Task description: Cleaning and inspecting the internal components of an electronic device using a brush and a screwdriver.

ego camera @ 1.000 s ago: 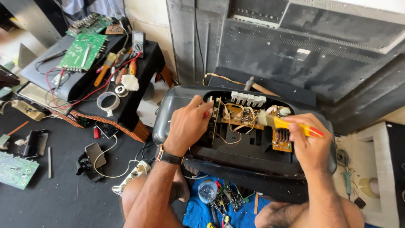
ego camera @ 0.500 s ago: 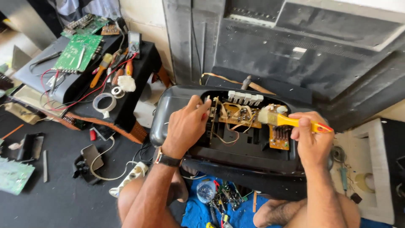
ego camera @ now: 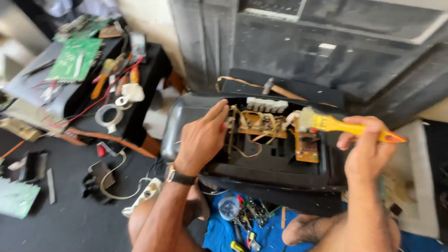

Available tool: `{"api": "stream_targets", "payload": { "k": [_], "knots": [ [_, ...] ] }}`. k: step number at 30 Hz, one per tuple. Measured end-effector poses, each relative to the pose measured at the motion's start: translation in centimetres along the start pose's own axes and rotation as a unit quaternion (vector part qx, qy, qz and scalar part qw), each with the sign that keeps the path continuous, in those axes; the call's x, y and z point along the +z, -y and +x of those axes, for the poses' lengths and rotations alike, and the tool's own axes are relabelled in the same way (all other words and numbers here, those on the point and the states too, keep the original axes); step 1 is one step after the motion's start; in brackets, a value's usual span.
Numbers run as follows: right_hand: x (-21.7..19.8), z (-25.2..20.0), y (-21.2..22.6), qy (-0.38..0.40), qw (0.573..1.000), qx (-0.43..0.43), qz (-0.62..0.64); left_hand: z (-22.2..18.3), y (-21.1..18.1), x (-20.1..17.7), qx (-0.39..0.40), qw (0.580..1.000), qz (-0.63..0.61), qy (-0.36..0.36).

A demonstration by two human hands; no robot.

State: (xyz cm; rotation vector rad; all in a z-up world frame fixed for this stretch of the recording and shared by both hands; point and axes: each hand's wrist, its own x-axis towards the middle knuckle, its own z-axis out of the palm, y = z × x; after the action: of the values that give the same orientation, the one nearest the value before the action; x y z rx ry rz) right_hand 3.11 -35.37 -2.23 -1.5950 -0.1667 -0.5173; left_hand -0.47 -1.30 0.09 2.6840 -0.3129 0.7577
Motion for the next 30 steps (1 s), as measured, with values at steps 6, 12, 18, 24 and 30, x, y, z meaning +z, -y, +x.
{"api": "stream_targets", "payload": {
  "k": [6, 12, 18, 24, 30],
  "knots": [
    [0.1, -1.0, -0.1, 0.044, 0.999, -0.007, -0.005, -0.9, -0.5, -0.9, -0.011, 0.999, -0.029, -0.016],
    [-0.6, -0.7, 0.1, 0.044, 0.998, -0.034, -0.024, -0.4, 0.5, 0.0, -0.002, 1.000, -0.008, -0.018],
    [-0.5, -0.3, -1.2, 0.025, 0.999, -0.019, -0.009, -0.2, 0.2, -0.5, -0.008, 1.000, -0.026, -0.004],
    [0.6, -0.5, -1.5, 0.033, 0.999, -0.004, 0.003, 0.0, -0.1, -0.6, -0.006, 0.999, -0.033, 0.000],
    [0.1, -0.7, -0.2, 0.017, 1.000, -0.005, -0.002, 0.1, -0.2, -0.3, -0.013, 1.000, -0.026, -0.013]
  ]
}}
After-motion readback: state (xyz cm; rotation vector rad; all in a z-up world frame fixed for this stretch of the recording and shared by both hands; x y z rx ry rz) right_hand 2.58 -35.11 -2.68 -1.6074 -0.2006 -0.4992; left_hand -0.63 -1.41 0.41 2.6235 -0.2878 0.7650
